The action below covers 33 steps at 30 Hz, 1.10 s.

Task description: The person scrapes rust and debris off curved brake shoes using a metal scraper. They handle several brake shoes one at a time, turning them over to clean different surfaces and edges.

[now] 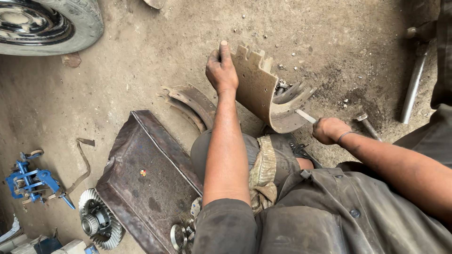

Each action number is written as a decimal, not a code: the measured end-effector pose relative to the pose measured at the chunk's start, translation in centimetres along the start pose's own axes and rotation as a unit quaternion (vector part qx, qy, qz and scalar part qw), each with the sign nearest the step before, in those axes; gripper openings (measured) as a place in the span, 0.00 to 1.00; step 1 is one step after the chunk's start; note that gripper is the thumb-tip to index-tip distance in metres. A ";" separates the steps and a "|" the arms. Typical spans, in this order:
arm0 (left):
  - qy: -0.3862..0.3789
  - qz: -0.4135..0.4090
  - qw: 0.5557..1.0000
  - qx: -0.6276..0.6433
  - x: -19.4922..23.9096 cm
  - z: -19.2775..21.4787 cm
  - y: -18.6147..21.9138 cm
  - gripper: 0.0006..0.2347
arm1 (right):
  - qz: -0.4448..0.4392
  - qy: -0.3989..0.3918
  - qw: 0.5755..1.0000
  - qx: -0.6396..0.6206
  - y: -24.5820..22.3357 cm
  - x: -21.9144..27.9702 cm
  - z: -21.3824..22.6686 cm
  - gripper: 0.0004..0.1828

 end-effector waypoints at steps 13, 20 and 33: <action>0.007 -0.008 1.000 -0.004 -0.4 0.0 -0.2 0.26 | 0.006 -0.029 0.997 0.070 2.3 0.0 -0.1 0.19; 0.003 0.012 1.000 -0.008 -0.4 -0.1 -0.4 0.26 | -0.006 -0.064 0.994 0.084 3.2 -0.6 -1.6 0.19; 0.006 0.002 1.000 -0.010 -0.4 -0.2 -0.7 0.27 | -0.089 -0.056 0.994 -0.022 4.2 -1.4 -3.0 0.23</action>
Point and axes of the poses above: each hand's wrist, its own x-axis away from the middle knuckle, its own z-axis out of the back of the hand, y = z × x, the point moved 10 cm from there along -x, towards the middle knuckle, and after that the axes turned 15 degrees about y, right-handed, at the moved point
